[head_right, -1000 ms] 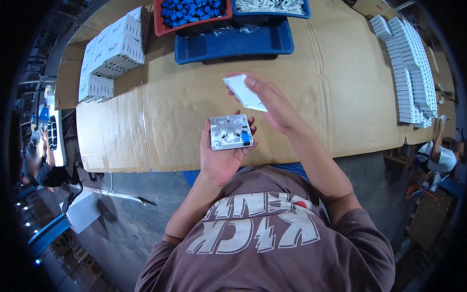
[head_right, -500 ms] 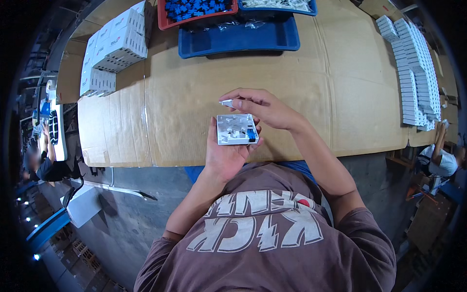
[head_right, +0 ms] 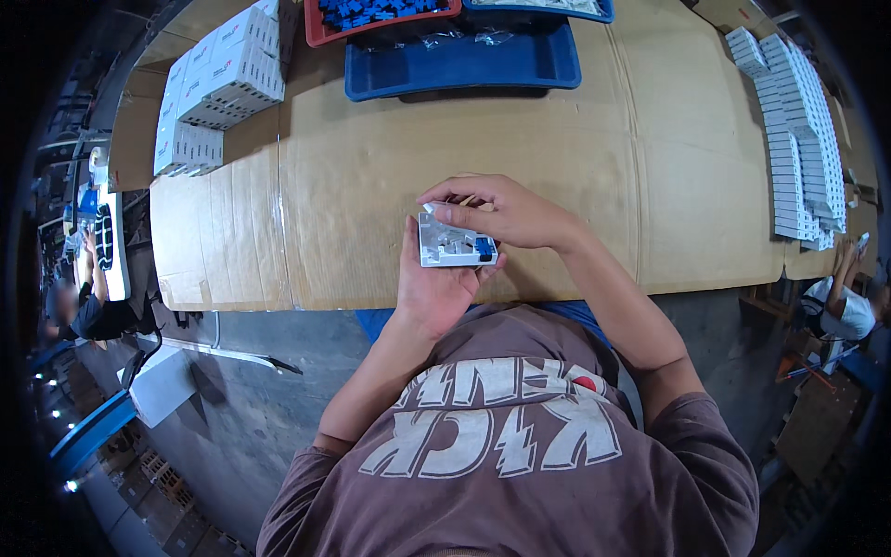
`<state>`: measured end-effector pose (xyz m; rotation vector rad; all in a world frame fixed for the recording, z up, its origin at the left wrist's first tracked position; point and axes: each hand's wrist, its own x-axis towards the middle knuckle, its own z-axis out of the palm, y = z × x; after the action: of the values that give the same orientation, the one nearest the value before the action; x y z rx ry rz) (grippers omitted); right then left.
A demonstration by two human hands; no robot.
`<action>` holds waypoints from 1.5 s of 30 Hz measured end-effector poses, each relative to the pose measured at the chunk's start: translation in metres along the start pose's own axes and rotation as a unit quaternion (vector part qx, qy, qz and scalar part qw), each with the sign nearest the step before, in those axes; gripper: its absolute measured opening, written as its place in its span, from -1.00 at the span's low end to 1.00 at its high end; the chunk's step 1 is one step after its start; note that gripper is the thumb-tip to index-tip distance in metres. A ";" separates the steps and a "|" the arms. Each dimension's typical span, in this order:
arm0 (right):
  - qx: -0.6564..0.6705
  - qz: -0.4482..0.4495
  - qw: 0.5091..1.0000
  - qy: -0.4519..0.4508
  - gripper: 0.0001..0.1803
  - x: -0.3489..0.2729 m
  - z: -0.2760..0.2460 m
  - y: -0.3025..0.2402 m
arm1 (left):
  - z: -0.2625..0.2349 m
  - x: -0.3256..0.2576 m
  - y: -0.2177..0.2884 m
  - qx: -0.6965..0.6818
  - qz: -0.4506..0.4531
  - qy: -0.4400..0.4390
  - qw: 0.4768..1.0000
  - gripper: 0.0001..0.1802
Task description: The recorder is assembling small electronic or plastic components into white rectangular boxes at a factory workstation.
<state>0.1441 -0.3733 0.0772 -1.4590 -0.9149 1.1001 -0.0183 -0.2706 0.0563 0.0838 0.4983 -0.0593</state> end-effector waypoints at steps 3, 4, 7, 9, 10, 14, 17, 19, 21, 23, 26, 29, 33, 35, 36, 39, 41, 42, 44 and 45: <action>0.007 0.041 0.999 0.007 -0.49 -0.002 0.003 0.000 | 0.007 -0.001 -0.002 0.009 0.011 0.056 0.998 -0.30; -0.020 0.038 0.999 0.003 -0.48 -0.001 0.004 0.003 | 0.007 -0.002 -0.002 0.005 0.012 0.056 0.998 -0.30; -0.042 0.030 0.999 -0.004 -0.47 0.002 0.008 0.013 | 0.007 0.000 -0.001 0.013 0.013 0.053 0.998 -0.31; -0.037 0.025 0.999 -0.005 -0.47 0.004 0.008 0.017 | 0.007 0.001 0.000 0.025 0.013 0.050 0.998 -0.31; -0.017 0.026 0.999 -0.020 -0.49 0.005 0.006 0.019 | 0.006 0.002 0.000 0.021 0.013 0.061 0.998 -0.31; 0.035 0.047 0.998 -0.036 -0.53 0.007 0.002 0.017 | 0.004 0.003 0.001 0.018 0.014 0.081 0.996 -0.31; 0.034 0.076 0.996 -0.035 -0.53 0.009 0.003 0.016 | 0.003 0.005 0.003 0.030 0.013 0.086 0.996 -0.33; 0.033 0.088 0.995 -0.036 -0.53 0.011 0.004 0.018 | 0.001 0.005 0.004 0.027 0.008 0.092 0.995 -0.33; 0.033 0.101 0.994 -0.036 -0.52 0.012 0.004 0.022 | 0.000 0.006 0.005 0.024 0.004 0.097 0.995 -0.34; 0.041 0.119 0.992 -0.032 -0.51 0.013 0.004 0.024 | 0.003 0.006 0.007 0.038 -0.001 0.107 0.994 -0.35; 0.042 0.140 0.988 -0.046 -0.51 0.012 0.001 0.012 | 0.005 0.005 0.007 0.048 0.003 0.115 0.992 -0.35; 0.045 0.132 0.989 -0.041 -0.52 0.012 0.001 0.017 | 0.004 0.007 0.009 0.045 -0.003 0.109 0.993 -0.36; 0.035 0.098 0.994 -0.027 -0.52 0.014 0.002 0.024 | 0.009 0.009 0.012 0.047 -0.007 0.122 0.991 -0.37; 0.005 0.088 0.996 -0.033 -0.53 0.015 0.004 0.023 | 0.007 0.010 0.013 0.059 -0.013 0.118 0.991 -0.37; 0.005 0.088 0.996 -0.034 -0.53 0.015 0.004 0.024 | 0.005 0.011 0.013 0.059 -0.013 0.118 0.991 -0.37; 0.019 0.113 0.993 -0.031 -0.53 0.015 0.002 0.026 | 0.003 0.013 0.014 0.036 -0.022 0.113 0.993 -0.36; 0.025 0.124 0.991 -0.031 -0.52 0.013 0.002 0.027 | 0.004 0.014 0.014 0.050 -0.024 0.098 0.994 -0.35; 0.026 0.124 0.991 -0.031 -0.52 0.011 0.002 0.028 | 0.005 0.013 0.014 0.050 -0.025 0.099 0.994 -0.35; 0.034 0.079 0.996 -0.014 -0.50 0.009 0.002 0.026 | 0.008 0.012 0.012 0.080 0.002 0.086 0.993 -0.34; 0.034 0.079 0.996 -0.013 -0.50 0.007 0.002 0.023 | 0.009 0.011 0.012 0.080 0.002 0.086 0.993 -0.34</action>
<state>0.1443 -0.3696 0.0528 -1.4830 -0.7830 1.2581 -0.0029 -0.2603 0.0598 0.2493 0.6652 -0.0887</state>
